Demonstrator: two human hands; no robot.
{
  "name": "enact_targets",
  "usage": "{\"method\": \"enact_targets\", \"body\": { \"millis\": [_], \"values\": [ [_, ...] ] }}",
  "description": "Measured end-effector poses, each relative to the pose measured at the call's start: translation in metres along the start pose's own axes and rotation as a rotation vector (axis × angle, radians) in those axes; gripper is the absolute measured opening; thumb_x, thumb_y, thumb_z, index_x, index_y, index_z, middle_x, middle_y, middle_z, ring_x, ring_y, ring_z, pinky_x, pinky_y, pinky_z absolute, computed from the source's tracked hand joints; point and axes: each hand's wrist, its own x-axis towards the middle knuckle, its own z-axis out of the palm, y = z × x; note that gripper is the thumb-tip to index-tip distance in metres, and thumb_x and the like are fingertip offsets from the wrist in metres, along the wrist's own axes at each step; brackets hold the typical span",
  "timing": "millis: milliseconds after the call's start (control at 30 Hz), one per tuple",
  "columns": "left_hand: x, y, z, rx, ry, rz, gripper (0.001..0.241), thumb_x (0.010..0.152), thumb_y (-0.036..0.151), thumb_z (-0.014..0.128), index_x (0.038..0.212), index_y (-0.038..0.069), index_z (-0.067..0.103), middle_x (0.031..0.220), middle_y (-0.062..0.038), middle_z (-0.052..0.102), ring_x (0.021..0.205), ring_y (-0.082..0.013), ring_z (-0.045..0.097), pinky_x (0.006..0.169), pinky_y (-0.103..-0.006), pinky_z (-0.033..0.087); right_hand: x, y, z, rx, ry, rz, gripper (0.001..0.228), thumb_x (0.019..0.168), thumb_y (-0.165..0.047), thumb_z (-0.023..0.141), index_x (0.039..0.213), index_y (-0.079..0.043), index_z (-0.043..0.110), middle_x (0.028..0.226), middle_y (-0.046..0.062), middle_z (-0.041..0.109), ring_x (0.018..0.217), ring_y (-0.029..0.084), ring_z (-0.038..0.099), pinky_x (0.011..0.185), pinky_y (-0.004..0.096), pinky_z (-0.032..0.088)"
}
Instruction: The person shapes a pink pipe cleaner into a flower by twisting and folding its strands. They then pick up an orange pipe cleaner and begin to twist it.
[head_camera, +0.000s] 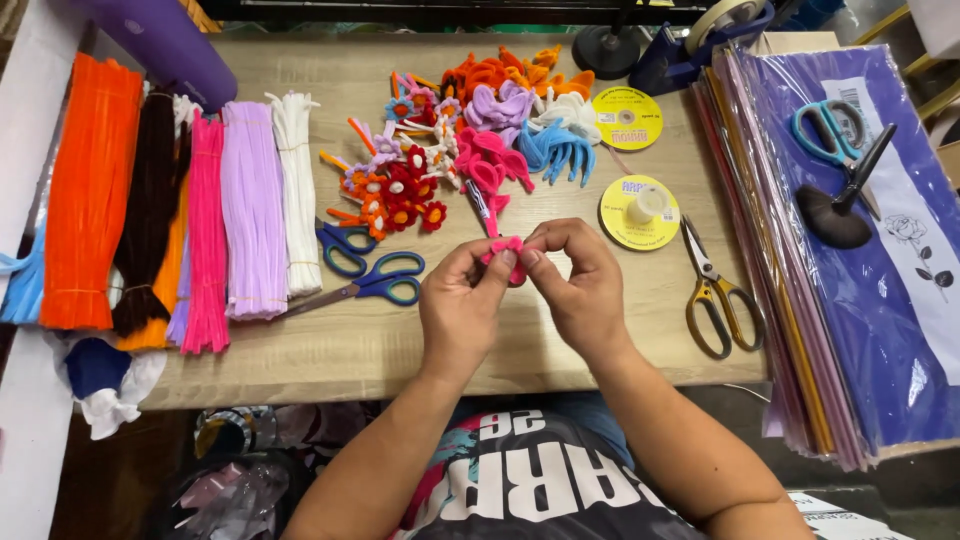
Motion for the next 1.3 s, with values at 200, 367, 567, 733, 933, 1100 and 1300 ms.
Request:
{"method": "enact_targets", "body": {
  "millis": [200,367,567,733,933,1100,1300],
  "values": [
    [-0.001,-0.005,-0.002,-0.111,-0.026,-0.044,0.018,0.098,0.012,0.069,0.111,0.001,0.076,0.078,-0.013,0.074,0.076,-0.0135,0.069,0.075,-0.0342,0.065,-0.001,0.001,-0.001,0.011,-0.009,0.101,0.011,0.098,-0.012,0.069,0.097,-0.002,0.075,0.098,0.013,0.069,0.096,0.023,0.065,0.096,0.041,0.050],
    [0.001,0.003,-0.004,-0.124,-0.060,-0.075,0.023,0.099,0.012,0.066,0.116,-0.001,0.074,0.082,-0.015,0.075,0.078,-0.0165,0.073,0.077,-0.0352,0.066,0.005,0.004,-0.014,-0.033,-0.078,0.146,0.016,0.099,-0.018,0.068,0.105,-0.005,0.076,0.102,0.012,0.070,0.101,0.022,0.065,0.099,0.040,0.049],
    [0.002,-0.001,-0.002,0.048,-0.033,-0.038,0.015,0.096,0.010,0.070,0.108,0.003,0.078,0.072,-0.011,0.074,0.070,-0.0118,0.070,0.068,-0.0301,0.064,0.009,-0.003,-0.009,-0.194,-0.081,-0.021,0.008,0.094,-0.015,0.076,0.092,-0.008,0.074,0.097,0.010,0.069,0.097,0.027,0.068,0.094,0.042,0.052],
    [0.001,0.001,0.001,0.051,0.013,-0.043,0.014,0.098,0.011,0.069,0.106,0.004,0.078,0.073,-0.009,0.073,0.072,-0.0085,0.064,0.068,-0.0303,0.062,0.003,-0.003,-0.005,-0.210,-0.018,-0.059,0.009,0.095,-0.011,0.073,0.088,-0.007,0.070,0.101,0.012,0.068,0.097,0.031,0.068,0.093,0.045,0.052],
    [0.000,0.010,-0.003,0.210,-0.077,-0.006,0.012,0.095,0.011,0.072,0.102,0.009,0.080,0.070,-0.011,0.075,0.069,-0.0095,0.068,0.066,-0.0323,0.061,0.013,-0.007,-0.012,-0.280,-0.107,-0.061,0.006,0.093,-0.015,0.077,0.093,-0.011,0.072,0.105,0.010,0.069,0.104,0.032,0.068,0.097,0.046,0.051],
    [-0.001,0.014,-0.003,0.195,-0.021,0.011,0.014,0.099,0.016,0.068,0.105,0.012,0.080,0.069,-0.006,0.074,0.071,-0.0053,0.064,0.069,-0.0297,0.061,0.008,0.002,-0.006,-0.160,-0.072,-0.010,0.014,0.098,-0.017,0.071,0.085,-0.010,0.069,0.102,0.011,0.071,0.100,0.029,0.069,0.095,0.043,0.052],
    [0.003,-0.002,-0.007,-0.201,-0.156,-0.140,0.038,0.106,0.031,0.054,0.119,0.002,0.075,0.093,-0.017,0.076,0.088,-0.0193,0.070,0.083,-0.0426,0.065,0.008,0.018,-0.013,0.127,-0.040,0.132,0.026,0.108,-0.021,0.053,0.105,-0.003,0.071,0.108,0.013,0.068,0.107,0.020,0.062,0.102,0.038,0.048]
  ]
}}
